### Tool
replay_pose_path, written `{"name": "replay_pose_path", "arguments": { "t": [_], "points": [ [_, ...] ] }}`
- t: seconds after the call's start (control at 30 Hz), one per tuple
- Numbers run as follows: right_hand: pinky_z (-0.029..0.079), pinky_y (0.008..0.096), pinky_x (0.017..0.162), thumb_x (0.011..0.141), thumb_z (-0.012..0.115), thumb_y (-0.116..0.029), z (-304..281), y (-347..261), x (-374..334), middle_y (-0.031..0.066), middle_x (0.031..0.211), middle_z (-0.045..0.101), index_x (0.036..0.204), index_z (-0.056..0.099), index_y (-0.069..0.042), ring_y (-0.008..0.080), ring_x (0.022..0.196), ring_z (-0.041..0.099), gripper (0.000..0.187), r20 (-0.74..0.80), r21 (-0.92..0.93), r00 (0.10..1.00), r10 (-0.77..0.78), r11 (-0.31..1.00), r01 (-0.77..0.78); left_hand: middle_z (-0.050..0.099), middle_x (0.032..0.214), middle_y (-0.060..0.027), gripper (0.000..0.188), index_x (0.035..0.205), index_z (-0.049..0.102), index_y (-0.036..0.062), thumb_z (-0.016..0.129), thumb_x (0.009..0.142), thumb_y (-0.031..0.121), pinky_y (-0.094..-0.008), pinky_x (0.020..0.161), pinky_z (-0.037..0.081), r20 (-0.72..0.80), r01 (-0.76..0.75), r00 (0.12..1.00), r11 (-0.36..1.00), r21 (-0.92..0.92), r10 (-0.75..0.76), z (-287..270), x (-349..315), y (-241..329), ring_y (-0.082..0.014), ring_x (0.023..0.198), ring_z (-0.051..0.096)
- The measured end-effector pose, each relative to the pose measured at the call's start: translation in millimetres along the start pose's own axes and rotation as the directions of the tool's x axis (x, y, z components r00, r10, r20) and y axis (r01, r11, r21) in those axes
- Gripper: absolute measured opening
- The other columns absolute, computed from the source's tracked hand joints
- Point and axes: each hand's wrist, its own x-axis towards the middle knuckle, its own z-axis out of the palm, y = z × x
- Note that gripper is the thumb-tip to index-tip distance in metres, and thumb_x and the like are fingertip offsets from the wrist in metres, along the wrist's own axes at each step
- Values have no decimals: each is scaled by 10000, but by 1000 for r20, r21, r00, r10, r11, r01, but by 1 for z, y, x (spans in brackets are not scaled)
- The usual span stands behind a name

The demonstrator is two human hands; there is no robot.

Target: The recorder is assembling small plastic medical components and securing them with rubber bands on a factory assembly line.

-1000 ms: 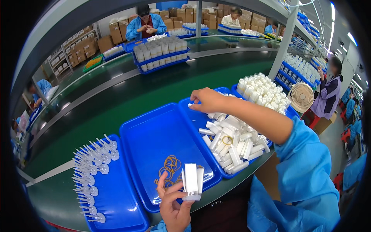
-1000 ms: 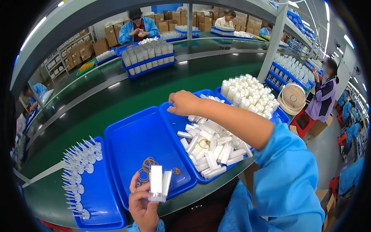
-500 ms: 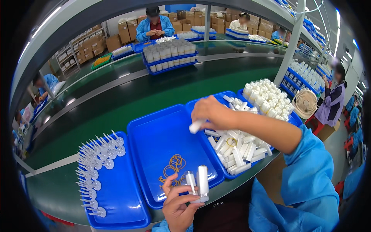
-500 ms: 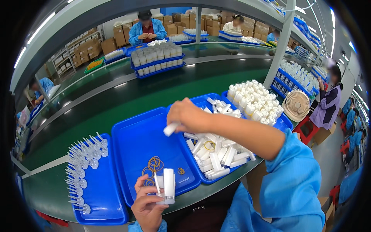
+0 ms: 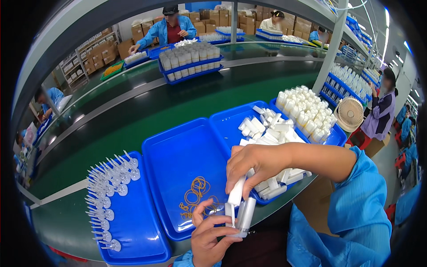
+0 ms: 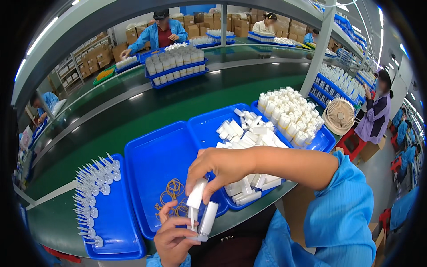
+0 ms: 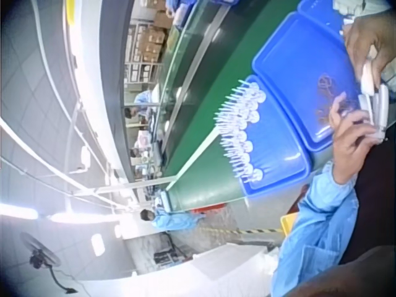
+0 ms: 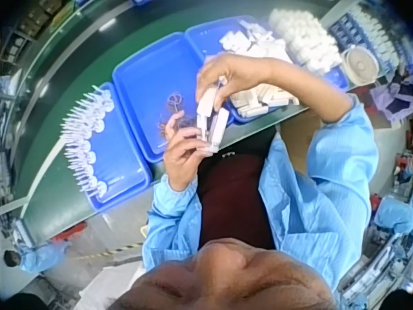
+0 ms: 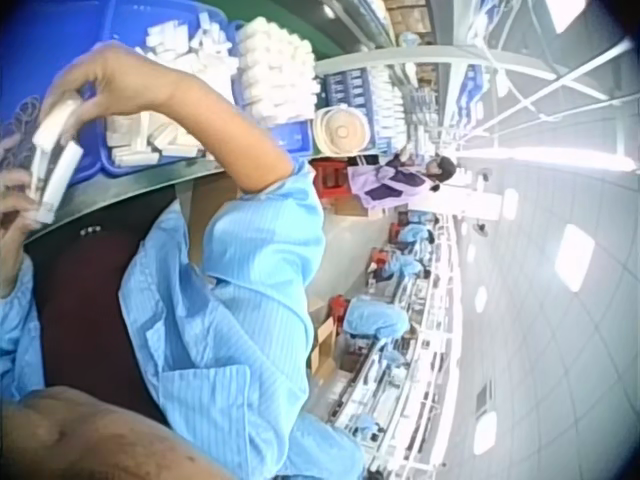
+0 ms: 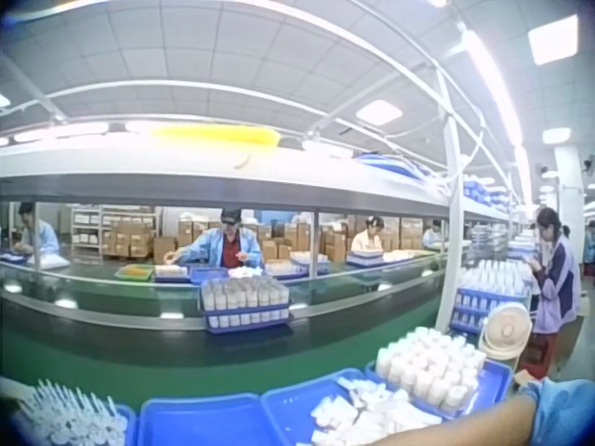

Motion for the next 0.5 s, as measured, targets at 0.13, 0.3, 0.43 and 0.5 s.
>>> {"name": "replay_pose_path", "arguments": {
  "t": [0.13, 0.3, 0.43, 0.5],
  "points": [
    [368, 348, 767, 748, 685, -188, 4, -5, 2, 45, 858, 619, 920, 618, -105, 216, 813, 580, 203, 68, 106, 995, 77, 991, -84, 610, 812, -65, 148, 724, 652, 76, 744, 617, 121, -512, 949, 263, 82, -14, 997, 996, 90, 6, -5, 4, 6, -336, 1014, 495],
    [389, 380, 754, 858, 581, -245, 5, -21, 9, 82, 849, 556, 956, 589, -63, 250, 818, 544, 207, 107, -114, 989, -98, 987, 110, 610, 827, -52, 142, 711, 662, 96, 742, 615, 165, -514, 949, 256, 132, -39, 991, 983, 181, 16, -6, 1, 8, -374, 1059, 459],
    [390, 376, 754, 853, 589, -243, 4, -28, 6, 115, 849, 563, 905, 549, -45, 279, 843, 552, 209, 306, 135, 900, 310, 922, -363, 585, 911, -30, 164, 696, 665, 139, 748, 605, 246, -518, 957, 232, 146, -111, 987, 949, 296, 70, -6, -1, 15, -374, 1110, 418],
    [391, 375, 753, 850, 592, -237, 10, -26, 5, 118, 845, 570, 888, 536, -43, 279, 849, 560, 205, 326, 107, 885, 331, 918, -383, 562, 970, -34, 184, 666, 652, 154, 753, 603, 294, -524, 962, 216, 147, -139, 985, 919, 369, 90, -4, -3, 15, -374, 1132, 399]
  ]
}}
